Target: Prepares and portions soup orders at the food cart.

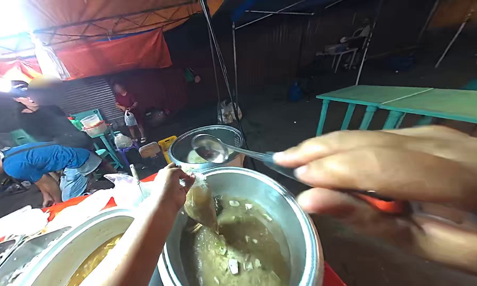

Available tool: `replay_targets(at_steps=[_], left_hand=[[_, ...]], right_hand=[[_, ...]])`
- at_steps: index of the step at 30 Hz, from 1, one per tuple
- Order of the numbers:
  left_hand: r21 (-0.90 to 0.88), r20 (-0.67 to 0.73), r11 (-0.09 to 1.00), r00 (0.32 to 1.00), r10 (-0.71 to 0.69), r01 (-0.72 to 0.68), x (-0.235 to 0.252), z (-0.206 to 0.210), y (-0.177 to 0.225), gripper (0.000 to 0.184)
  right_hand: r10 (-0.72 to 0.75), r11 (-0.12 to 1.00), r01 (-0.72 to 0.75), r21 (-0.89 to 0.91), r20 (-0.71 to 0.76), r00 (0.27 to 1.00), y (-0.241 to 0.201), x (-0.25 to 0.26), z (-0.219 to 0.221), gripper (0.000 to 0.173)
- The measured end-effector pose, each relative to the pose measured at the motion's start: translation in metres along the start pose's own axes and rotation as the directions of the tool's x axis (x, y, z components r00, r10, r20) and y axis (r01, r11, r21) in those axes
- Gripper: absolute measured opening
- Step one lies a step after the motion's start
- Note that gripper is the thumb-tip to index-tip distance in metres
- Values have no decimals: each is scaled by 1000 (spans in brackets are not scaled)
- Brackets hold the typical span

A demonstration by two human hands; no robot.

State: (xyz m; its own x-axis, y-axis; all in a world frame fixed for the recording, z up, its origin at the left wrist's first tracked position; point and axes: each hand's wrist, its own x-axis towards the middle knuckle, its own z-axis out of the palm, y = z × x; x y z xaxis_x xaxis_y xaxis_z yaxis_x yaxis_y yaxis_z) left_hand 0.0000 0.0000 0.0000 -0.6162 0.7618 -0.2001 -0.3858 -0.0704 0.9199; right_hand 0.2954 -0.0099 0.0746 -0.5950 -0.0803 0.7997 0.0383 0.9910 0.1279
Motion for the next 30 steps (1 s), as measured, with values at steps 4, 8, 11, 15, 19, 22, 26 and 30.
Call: replay_targets(at_steps=[4, 8, 11, 15, 19, 22, 26, 30], left_hand=[[-2, 1, 1000, 1000, 13, -13, -2, -2, 5, 48], [71, -40, 997, 999, -15, 18, 0, 1, 13, 37], [104, -69, 994, 997, -23, 30, -1, 3, 16, 37], [118, -87, 993, 996, 5, 5, -10, 5, 16, 36], [152, -81, 988, 996, 28, -15, -20, 0, 16, 45], [183, -84, 983, 996, 26, -10, -27, -4, 16, 49], [204, -94, 979, 995, 19, 1, -34, -11, 16, 51], [226, -81, 974, 997, 5, 14, -45, -23, 13, 52]], right_hand=[[332, 942, -318, 106, -163, 929, 23, -84, 7, 15], [485, 874, -467, 136, -152, 861, 34, -156, 35, 19], [427, 902, -417, 115, -92, 899, 35, -183, 58, 24], [292, 956, -293, 1, 18, 956, 47, -203, 91, 36], [415, 907, -410, 94, -38, 909, 58, -208, 102, 32], [610, 789, -577, 213, -159, 776, 65, -202, 102, 28], [750, 654, -678, 336, -172, 639, 72, -189, 101, 29], [819, 558, -751, 353, -90, 566, 70, -185, 99, 32]])
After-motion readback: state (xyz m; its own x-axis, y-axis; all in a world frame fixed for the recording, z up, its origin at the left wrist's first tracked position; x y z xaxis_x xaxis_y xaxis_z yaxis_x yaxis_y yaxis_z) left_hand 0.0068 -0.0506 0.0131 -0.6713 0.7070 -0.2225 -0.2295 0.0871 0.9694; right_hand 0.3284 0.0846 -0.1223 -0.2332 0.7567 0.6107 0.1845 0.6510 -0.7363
